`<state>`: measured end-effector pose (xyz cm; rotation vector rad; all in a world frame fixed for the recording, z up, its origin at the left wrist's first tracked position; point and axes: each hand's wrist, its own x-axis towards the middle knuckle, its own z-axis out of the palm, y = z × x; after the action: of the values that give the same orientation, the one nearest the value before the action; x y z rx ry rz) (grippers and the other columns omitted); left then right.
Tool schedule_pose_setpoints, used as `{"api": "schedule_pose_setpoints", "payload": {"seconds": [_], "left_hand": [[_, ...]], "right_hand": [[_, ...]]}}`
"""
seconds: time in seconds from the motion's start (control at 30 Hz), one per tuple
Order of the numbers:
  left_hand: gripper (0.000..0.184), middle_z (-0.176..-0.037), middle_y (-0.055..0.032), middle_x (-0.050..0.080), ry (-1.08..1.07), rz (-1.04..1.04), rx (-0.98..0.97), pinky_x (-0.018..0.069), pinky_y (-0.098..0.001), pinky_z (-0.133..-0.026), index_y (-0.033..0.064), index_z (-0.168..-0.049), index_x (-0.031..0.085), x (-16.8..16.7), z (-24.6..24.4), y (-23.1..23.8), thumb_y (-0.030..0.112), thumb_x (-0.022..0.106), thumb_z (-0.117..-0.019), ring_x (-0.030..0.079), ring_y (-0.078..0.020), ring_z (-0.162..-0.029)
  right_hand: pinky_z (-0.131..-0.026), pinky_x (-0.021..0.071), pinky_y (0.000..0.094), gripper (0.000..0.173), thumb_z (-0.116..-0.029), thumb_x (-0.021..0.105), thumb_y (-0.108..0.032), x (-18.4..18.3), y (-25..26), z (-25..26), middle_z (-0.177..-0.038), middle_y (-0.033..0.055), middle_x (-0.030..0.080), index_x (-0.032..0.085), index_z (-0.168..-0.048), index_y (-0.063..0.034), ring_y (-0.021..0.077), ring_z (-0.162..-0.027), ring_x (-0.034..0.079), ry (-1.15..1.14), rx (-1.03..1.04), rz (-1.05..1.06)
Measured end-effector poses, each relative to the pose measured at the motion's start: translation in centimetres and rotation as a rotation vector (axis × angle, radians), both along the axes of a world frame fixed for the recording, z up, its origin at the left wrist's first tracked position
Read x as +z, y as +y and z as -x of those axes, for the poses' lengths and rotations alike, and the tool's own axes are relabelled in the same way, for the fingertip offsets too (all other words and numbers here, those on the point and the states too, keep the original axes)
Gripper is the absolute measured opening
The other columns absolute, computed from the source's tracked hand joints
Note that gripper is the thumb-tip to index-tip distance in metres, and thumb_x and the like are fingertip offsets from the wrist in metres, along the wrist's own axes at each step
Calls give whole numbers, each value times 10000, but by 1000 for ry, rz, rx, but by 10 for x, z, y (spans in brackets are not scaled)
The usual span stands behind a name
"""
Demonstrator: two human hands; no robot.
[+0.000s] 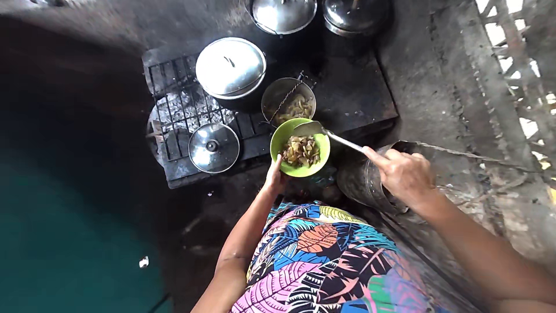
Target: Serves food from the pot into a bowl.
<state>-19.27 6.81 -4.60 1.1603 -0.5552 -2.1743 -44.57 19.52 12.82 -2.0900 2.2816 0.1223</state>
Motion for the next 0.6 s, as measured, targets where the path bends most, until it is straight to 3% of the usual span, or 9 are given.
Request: {"api": "schedule_pose_setpoints", "payload": {"seconds": [0.07, 0.17, 0.23, 0.3, 0.37, 0.43, 0.47, 0.5, 0.6], "left_hand": [[460, -1237, -66, 668, -7, 7, -22, 605, -335, -812, 259, -1547, 281, -1, -6, -1, 419, 305, -1117, 702, -171, -1001], [414, -1197, -98, 670, 49, -29, 37, 606, -365, -821, 181, -1513, 307, 2, -6, -7, 338, 270, -1131, 705, -200, -1000], [408, -1198, -96, 667, 50, -32, 39, 600, -371, -840, 166, -1503, 321, 4, -11, -6, 328, 266, -1133, 699, -197, -1012], [419, -1211, -93, 659, -3, -7, 4, 595, -364, -840, 175, -1513, 323, 5, -23, -4, 343, 287, -1131, 692, -187, -1015], [435, -1220, -84, 657, -56, 25, -38, 592, -354, -831, 198, -1525, 325, 6, -37, -1, 367, 314, -1124, 686, -175, -1006], [431, -1197, -100, 666, -75, 8, -16, 592, -368, -827, 180, -1524, 326, 9, -52, 5, 340, 316, -1125, 691, -190, -994], [424, -1175, -109, 677, -91, -9, 5, 601, -370, -814, 169, -1520, 332, 11, -59, 9, 326, 307, -1127, 701, -198, -980], [424, -1167, -122, 678, -103, -31, 30, 604, -376, -808, 160, -1524, 324, 13, -68, 13, 313, 297, -1130, 705, -211, -977], [446, -1213, -152, 649, -119, -71, 95, 601, -380, -826, 132, -1560, 236, 17, -94, 23, 260, 267, -1134, 695, -224, -1017]], "right_hand": [[-629, 502, 569, 469, -981, 588, -19, -1, 1, -5, -844, 233, 675, 644, -1411, -199, 440, -718, 669, -74, -23, -42], [-760, 536, 629, 382, -1059, 549, -119, -1, -10, 5, -981, 226, 727, 624, -1429, -177, 425, -835, 695, -429, -248, -224], [-608, 482, 416, 358, -1077, 518, -117, -2, -25, 16, -798, 119, 677, 623, -1419, -139, 215, -616, 563, -678, -451, -314], [-505, 410, 288, 369, -1090, 476, -106, -4, -44, 23, -695, 63, 611, 598, -1438, -128, 109, -501, 457, -817, -614, -379], [-582, 442, 335, 384, -1096, 456, -102, -8, -69, 24, -762, 104, 624, 572, -1460, -129, 159, -574, 492, -735, -618, -406], [-810, 504, 549, 426, -1069, 457, -73, -21, -103, 19, -1004, 228, 701, 557, -1479, -132, 362, -859, 646, -530, -504, -420], [-918, 485, 661, 445, -1054, 463, -72, -28, -121, 11, -1163, 283, 689, 551, -1486, -138, 471, -1061, 657, -427, -445, -425], [-941, 463, 711, 454, -1046, 463, -79, -34, -139, 0, -1238, 313, 656, 540, -1491, -136, 524, -1154, 622, -333, -397, -420], [-890, 467, 708, 488, -1032, 457, -54, -62, -191, -29, -1305, 352, 585, 495, -1515, -118, 559, -1130, 605, -137, -291, -348]]}}
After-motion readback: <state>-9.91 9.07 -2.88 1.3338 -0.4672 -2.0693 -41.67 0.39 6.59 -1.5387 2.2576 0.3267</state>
